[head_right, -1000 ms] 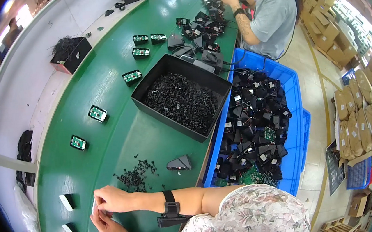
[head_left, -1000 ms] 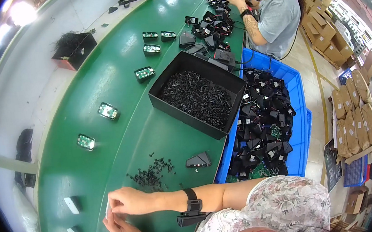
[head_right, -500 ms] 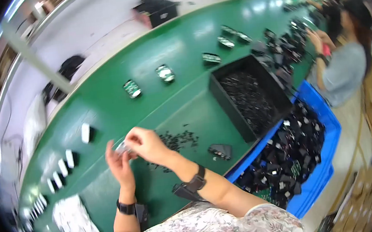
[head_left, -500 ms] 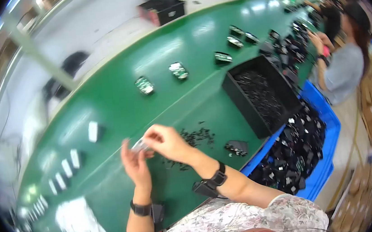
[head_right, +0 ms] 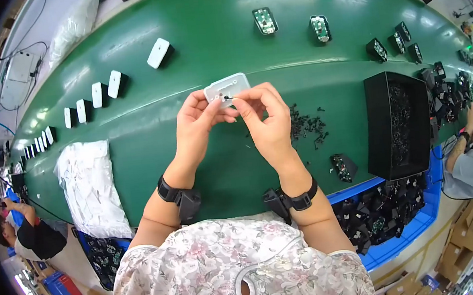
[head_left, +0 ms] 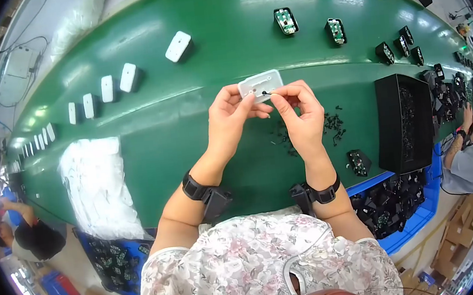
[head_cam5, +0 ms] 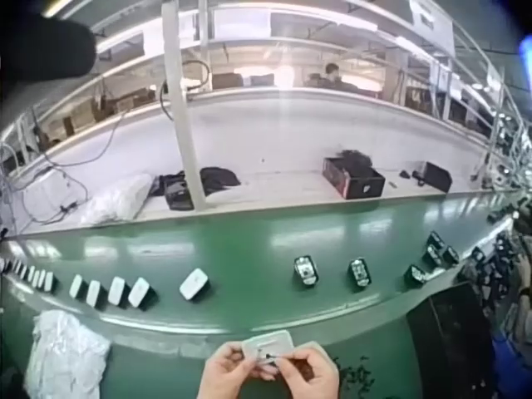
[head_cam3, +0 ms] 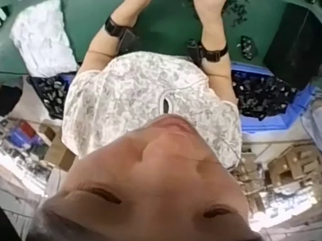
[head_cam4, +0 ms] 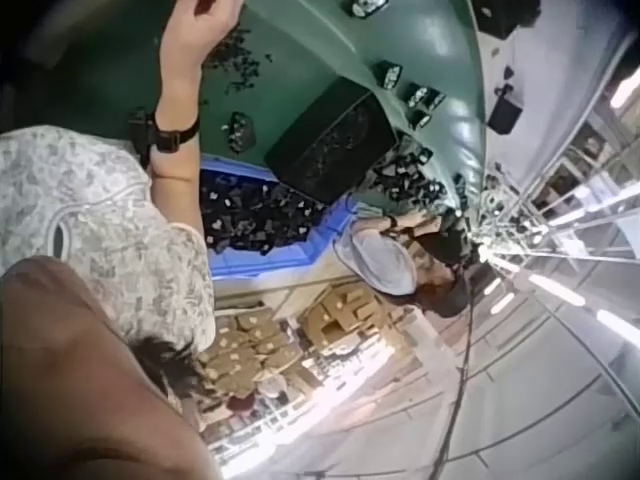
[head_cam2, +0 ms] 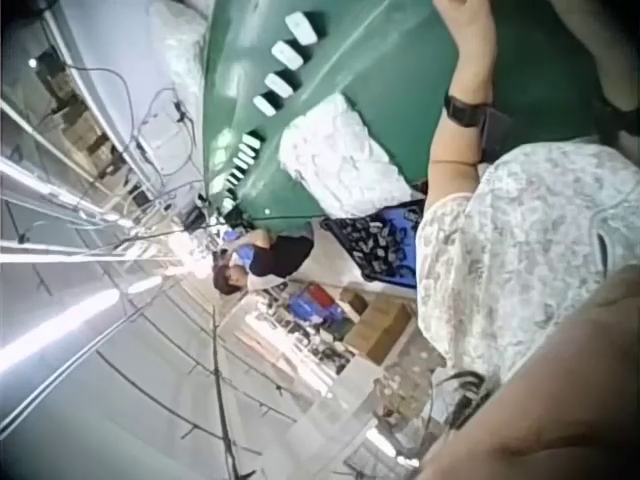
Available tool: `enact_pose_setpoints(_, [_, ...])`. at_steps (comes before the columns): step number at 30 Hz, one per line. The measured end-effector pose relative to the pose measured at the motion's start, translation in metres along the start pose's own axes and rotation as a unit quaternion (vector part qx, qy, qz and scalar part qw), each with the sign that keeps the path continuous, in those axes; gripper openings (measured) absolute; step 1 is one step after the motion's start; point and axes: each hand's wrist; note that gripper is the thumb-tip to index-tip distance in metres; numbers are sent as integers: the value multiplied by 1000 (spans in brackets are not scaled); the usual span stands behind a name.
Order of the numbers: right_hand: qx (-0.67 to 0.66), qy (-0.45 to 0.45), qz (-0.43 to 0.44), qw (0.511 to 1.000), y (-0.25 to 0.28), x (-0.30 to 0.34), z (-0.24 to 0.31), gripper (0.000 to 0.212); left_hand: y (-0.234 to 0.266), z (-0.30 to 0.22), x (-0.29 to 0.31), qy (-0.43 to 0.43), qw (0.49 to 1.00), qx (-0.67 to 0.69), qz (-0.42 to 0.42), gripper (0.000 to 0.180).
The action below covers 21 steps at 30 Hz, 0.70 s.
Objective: Assembling small plastic housings and electronic components on a factory production line.
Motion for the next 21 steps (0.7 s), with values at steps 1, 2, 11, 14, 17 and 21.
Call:
enact_pose_setpoints(1, [12,2,5,1000,-3,0,-2,6,0,-3,1,3,1000,8,7,15])
enact_pose_setpoints(2, [16,-4,7,1000,-5,0,-4,6,1,-4,2,5,1000,9,11,15])
enact_pose_setpoints(11, [50,-18,11,999,-14,2,2,6,0,1,13,-59,998,-8,5,15])
enact_pose_setpoints(14, [47,-40,27,998,-8,0,-2,7,3,3,14,-62,997,-49,14,16])
enact_pose_setpoints(17, [85,-52,42,994,-7,-2,1,6,-1,7,15,-106,993,-50,-10,14])
enact_pose_setpoints(21, [-15,-118,47,992,1,-2,-5,6,0,8,15,-142,974,-174,-23,11])
Point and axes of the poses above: each hand's wrist, its own x-axis away from the middle knuckle, its own y-axis out of the back of the hand, z = x × y, and after that the axes turned 12 degrees about -x, right-handed
